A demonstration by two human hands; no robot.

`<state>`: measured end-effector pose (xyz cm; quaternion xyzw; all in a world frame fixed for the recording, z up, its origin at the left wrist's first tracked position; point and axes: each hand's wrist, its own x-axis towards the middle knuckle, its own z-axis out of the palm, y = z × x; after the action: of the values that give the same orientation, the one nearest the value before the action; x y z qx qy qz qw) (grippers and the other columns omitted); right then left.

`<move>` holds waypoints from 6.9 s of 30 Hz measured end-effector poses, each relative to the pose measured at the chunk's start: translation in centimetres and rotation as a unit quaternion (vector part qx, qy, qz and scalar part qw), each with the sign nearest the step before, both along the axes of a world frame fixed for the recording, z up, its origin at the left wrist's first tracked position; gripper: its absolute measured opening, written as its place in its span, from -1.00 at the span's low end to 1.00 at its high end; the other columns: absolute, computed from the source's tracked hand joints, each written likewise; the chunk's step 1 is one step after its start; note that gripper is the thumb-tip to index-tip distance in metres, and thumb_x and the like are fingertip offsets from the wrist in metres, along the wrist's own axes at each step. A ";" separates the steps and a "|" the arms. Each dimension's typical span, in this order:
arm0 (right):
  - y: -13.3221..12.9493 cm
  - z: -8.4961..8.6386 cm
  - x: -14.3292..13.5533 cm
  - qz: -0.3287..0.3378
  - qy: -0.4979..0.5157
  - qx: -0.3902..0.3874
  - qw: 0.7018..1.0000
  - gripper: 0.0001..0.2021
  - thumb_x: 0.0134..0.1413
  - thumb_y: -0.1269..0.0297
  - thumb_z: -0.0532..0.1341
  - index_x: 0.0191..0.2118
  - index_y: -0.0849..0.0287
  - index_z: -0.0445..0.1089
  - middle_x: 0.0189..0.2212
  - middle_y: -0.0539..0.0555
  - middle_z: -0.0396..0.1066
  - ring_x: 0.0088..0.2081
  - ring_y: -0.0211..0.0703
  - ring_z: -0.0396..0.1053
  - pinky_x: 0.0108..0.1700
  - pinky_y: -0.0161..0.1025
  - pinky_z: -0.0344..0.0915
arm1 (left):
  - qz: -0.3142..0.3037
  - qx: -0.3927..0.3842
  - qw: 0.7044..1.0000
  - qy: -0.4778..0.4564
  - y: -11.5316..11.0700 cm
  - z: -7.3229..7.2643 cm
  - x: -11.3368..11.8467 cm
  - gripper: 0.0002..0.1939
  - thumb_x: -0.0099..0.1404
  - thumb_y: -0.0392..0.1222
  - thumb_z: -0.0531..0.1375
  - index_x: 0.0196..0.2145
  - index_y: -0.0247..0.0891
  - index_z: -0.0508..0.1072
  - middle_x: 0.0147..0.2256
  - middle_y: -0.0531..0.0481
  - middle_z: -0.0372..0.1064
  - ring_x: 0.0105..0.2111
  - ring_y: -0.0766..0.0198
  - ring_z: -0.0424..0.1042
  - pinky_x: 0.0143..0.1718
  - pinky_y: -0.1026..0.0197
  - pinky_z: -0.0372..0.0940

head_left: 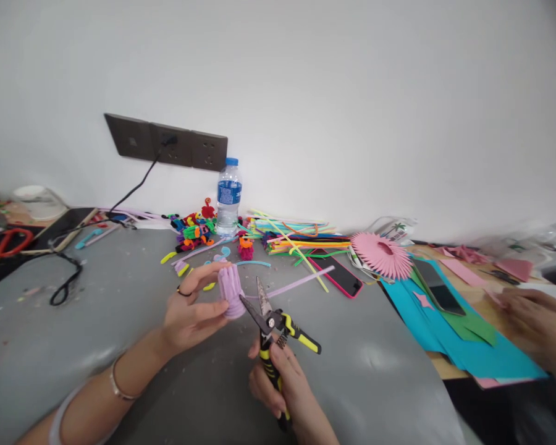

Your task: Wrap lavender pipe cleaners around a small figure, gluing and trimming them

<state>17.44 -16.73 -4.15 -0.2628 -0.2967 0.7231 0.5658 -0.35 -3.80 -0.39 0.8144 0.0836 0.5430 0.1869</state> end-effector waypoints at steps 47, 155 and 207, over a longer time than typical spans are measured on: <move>1.7 -0.8 2.1 0.071 -0.038 -0.011 0.997 -0.58 0.18 -0.16 0.22 -0.29 0.18 0.34 -0.87 -0.30 0.00 -0.82 -0.43 -0.16 -0.60 -0.40 0.00 | -0.016 -0.021 1.000 -0.009 0.3 -0.8 0.4 -0.63 0.29 -0.48 0.22 -0.03 -0.11 0.45 0.27 -0.19 0.14 0.17 -0.02 0.37 0.04 -0.10 0.46; 1.3 -0.5 1.8 0.067 0.001 0.022 0.998 -0.64 0.28 -0.07 0.18 -0.19 0.18 0.38 -0.83 -0.29 0.00 -0.79 -0.44 -0.18 -0.59 -0.42 -0.03 | -0.012 -0.011 1.000 0.008 0.3 -0.4 0.3 -0.64 0.29 -0.46 0.23 -0.03 -0.12 0.43 0.27 -0.21 0.15 0.17 -0.02 0.38 0.06 -0.08 0.45; 1.3 -0.8 1.8 0.069 -0.027 0.011 0.997 -0.59 0.23 -0.14 0.18 -0.28 0.18 0.33 -0.84 -0.29 0.01 -0.80 -0.44 -0.17 -0.58 -0.40 0.01 | -0.011 0.003 1.000 0.005 0.1 0.1 0.2 -0.72 0.30 -0.41 0.24 -0.07 -0.15 0.46 0.24 -0.24 0.19 0.09 0.07 0.44 -0.04 0.02 0.51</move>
<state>19.28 -15.46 -4.92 -0.2548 -0.3367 0.7501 0.5090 -0.18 -3.74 -0.25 0.8183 0.0735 0.5374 0.1902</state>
